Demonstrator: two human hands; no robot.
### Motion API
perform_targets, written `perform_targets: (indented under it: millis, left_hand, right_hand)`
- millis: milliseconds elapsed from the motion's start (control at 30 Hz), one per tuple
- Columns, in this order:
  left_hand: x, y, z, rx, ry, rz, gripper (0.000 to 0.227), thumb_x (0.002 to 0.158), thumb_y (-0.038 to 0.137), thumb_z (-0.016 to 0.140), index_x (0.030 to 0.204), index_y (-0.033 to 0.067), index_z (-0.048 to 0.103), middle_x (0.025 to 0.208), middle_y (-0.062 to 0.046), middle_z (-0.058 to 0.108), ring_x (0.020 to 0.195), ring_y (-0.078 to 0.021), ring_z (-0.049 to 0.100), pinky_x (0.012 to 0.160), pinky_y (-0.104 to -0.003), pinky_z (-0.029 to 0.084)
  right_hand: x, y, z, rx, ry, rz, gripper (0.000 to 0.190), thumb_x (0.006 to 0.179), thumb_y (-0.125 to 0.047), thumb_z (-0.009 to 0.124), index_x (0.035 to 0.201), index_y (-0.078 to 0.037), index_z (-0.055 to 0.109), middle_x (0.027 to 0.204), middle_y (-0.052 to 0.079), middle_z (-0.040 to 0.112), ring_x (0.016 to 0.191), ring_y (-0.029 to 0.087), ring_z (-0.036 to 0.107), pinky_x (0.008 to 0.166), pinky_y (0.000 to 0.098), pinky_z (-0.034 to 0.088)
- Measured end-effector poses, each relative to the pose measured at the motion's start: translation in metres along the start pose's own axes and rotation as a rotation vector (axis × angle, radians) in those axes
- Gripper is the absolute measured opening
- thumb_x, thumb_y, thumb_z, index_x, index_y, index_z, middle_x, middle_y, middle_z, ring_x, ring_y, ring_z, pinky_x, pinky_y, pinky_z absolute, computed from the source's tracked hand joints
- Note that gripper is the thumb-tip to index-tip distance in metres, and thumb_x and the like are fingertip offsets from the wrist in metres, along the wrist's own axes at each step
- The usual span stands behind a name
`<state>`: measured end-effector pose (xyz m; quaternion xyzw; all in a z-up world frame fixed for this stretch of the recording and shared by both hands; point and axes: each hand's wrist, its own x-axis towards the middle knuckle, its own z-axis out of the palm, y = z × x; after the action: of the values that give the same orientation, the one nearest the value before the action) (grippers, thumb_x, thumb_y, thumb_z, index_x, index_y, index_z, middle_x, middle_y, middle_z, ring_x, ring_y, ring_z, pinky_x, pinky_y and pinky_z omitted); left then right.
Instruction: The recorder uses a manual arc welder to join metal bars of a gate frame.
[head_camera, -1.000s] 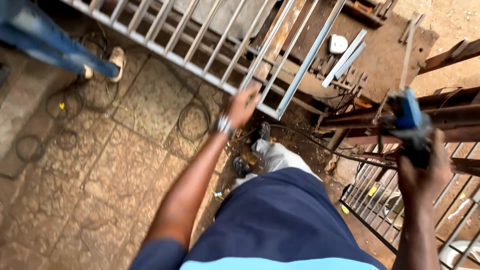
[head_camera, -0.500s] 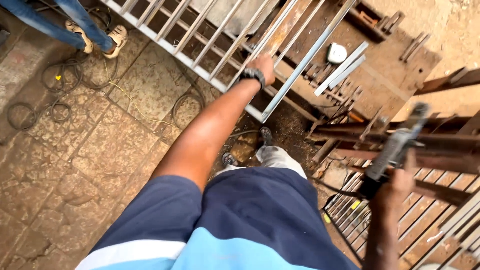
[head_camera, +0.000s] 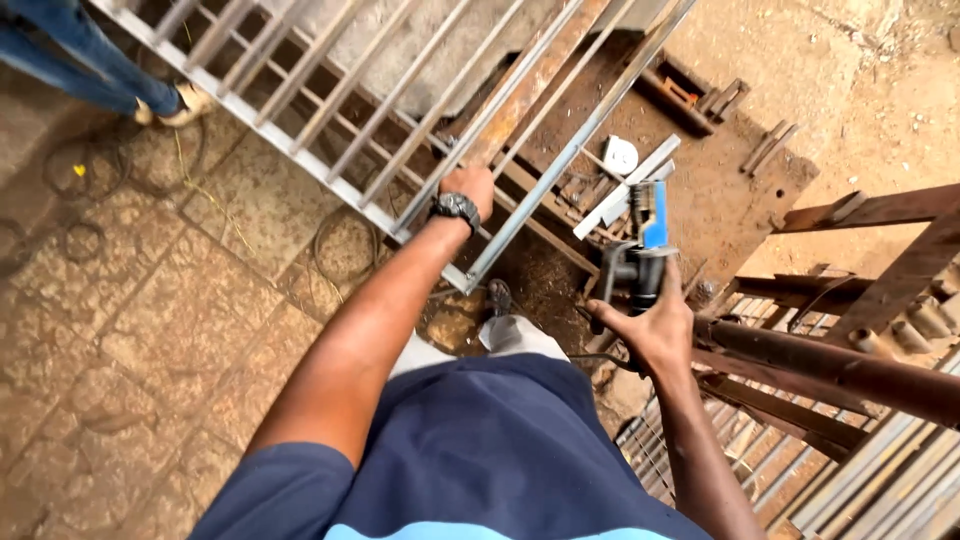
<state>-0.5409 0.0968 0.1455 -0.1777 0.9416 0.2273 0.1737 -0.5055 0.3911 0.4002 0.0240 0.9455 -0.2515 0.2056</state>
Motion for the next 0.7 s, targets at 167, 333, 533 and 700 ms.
perform_targets:
  millis: [167, 333, 533, 700]
  left_hand:
    - [0.005, -0.002, 0.003, -0.04, 0.007, 0.032, 0.022, 0.093, 0.007, 0.058, 0.099, 0.0052, 0.079, 0.105, -0.023, 0.075, 0.098, -0.038, 0.074, 0.081, -0.049, 0.06]
    - [0.002, 0.002, -0.013, -0.044, -0.041, 0.046, 0.023, 0.093, 0.007, 0.058, 0.101, 0.0054, 0.079, 0.109, -0.022, 0.074, 0.103, -0.0381, 0.073, 0.084, -0.049, 0.06]
    - [0.007, 0.001, -0.018, -0.048, -0.153, 0.047, 0.023, 0.092, 0.008, 0.059, 0.104, 0.0056, 0.079, 0.114, -0.021, 0.074, 0.108, -0.0375, 0.071, 0.088, -0.049, 0.059]
    - [0.039, -0.002, 0.029, -0.107, -0.071, 0.044, 0.026, 0.095, 0.009, 0.055, 0.11, 0.0059, 0.076, 0.124, -0.021, 0.07, 0.115, -0.038, 0.068, 0.092, -0.052, 0.056]
  right_hand:
    - [0.002, -0.047, 0.011, -0.134, -0.006, -0.048, 0.141, 0.056, -0.048, 0.093, 0.165, -0.014, 0.01, 0.133, 0.024, 0.06, 0.112, 0.037, 0.068, 0.087, 0.0525, 0.061]
    - [-0.001, -0.058, 0.027, -0.215, 0.034, -0.094, 0.142, 0.058, -0.05, 0.094, 0.164, -0.012, 0.007, 0.132, 0.024, 0.063, 0.109, 0.036, 0.069, 0.084, 0.0509, 0.062]
    - [-0.009, -0.056, 0.043, -0.308, -0.027, -0.015, 0.142, 0.057, -0.052, 0.092, 0.165, -0.014, 0.007, 0.129, 0.023, 0.064, 0.102, 0.033, 0.072, 0.075, 0.0448, 0.067]
    - [-0.017, -0.041, 0.054, -0.381, -0.005, -0.108, 0.144, 0.056, -0.054, 0.097, 0.16, -0.006, 0.009, 0.128, 0.029, 0.061, 0.106, 0.037, 0.068, 0.077, 0.0461, 0.064]
